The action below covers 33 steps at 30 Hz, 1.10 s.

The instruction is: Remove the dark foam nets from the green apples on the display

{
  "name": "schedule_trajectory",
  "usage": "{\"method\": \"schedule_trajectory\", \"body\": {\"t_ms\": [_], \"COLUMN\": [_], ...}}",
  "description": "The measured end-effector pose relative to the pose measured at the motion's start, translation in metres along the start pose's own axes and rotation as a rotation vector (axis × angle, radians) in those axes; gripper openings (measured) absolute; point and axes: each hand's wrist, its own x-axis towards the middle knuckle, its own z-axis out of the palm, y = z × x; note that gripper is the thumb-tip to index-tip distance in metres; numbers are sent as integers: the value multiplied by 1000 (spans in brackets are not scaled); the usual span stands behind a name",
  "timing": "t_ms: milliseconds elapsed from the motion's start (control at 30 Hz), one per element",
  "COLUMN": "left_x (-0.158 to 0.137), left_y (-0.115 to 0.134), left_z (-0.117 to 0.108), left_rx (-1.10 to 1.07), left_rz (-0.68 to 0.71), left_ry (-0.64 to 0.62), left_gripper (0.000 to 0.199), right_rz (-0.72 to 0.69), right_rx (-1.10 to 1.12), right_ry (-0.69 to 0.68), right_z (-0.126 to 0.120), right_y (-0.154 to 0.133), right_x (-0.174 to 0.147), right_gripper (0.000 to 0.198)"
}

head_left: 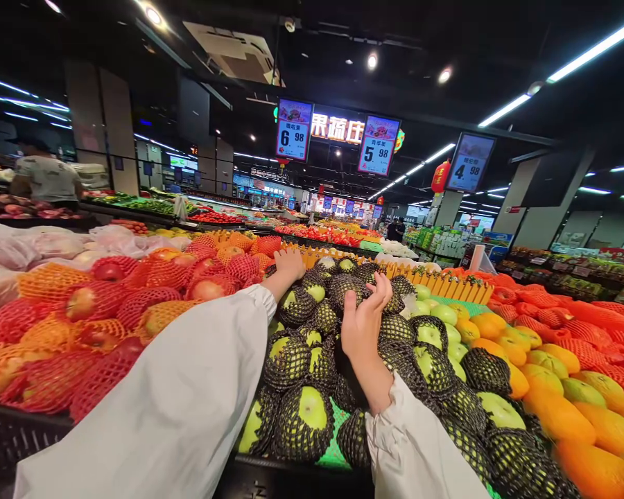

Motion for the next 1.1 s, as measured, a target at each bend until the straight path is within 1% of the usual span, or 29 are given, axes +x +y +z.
{"method": "schedule_trajectory", "body": {"t_ms": [33,100,167,233,267,300,400,467,567,633,667,733,767,800,867,900,933,967,1000,1033,1067,1100], "left_x": [-2,-6,-8,-9,-9,-10,-13,-15,-18,-25,-31,-50,-62,-76,-103,-115,-126,-133,-139,-141,-140,-137], "left_y": [0,-3,-5,-7,-7,-7,-5,-3,5,13,18,29,35,39,47,50,52,53,54,54,54,53], "left_z": [2,5,6,3,1,-3,-17,-27,-42,-49,-50,-50,-48,-44,-37,-33,-30,-29,-29,-31,-35,-41], "left_rx": [16,39,51,60,61,60,32,-48,-256,-447,-562,-815,-936,-1051,-1198,-1216,-1216,-1211,-1216,-1235,-1267,-1302], "left_rz": [-9,-4,13,12,9,8,15,32,77,115,138,193,227,260,349,401,451,491,520,537,544,547], "left_ry": [23,17,-18,-6,26,68,224,349,513,560,561,494,416,298,-14,-167,-287,-368,-409,-415,-387,-330], "left_gripper": [64,64,50,31,25,24,28,26,14,6,5,12,16,19,26,31,35,38,39,40,38,36], "right_rz": [-3,-7,-6,-1,1,3,21,33,27,21,29,82,128,182,293,340,378,405,420,423,417,406], "right_rx": [-2,-5,-7,-4,-1,2,-6,-26,-46,-26,-6,55,100,156,284,342,388,419,435,439,422,390], "right_ry": [-4,-10,-17,-25,-29,-31,-43,-75,-122,-130,-130,-132,-132,-128,-107,-89,-68,-46,-27,-8,11,29], "right_z": [0,0,0,0,0,-1,-1,-2,-2,-1,-1,0,0,1,3,4,4,5,6,6,6,6], "right_y": [0,1,1,1,0,0,-2,-2,-2,-2,-1,0,1,3,7,9,12,14,16,18,19,19], "right_x": [0,0,-1,-1,-1,0,0,1,3,3,3,3,2,2,1,1,1,1,2,3,4,5], "right_gripper": [53,53,53,52,52,53,54,54,51,49,48,51,54,57,62,64,65,65,66,67,69,68]}}
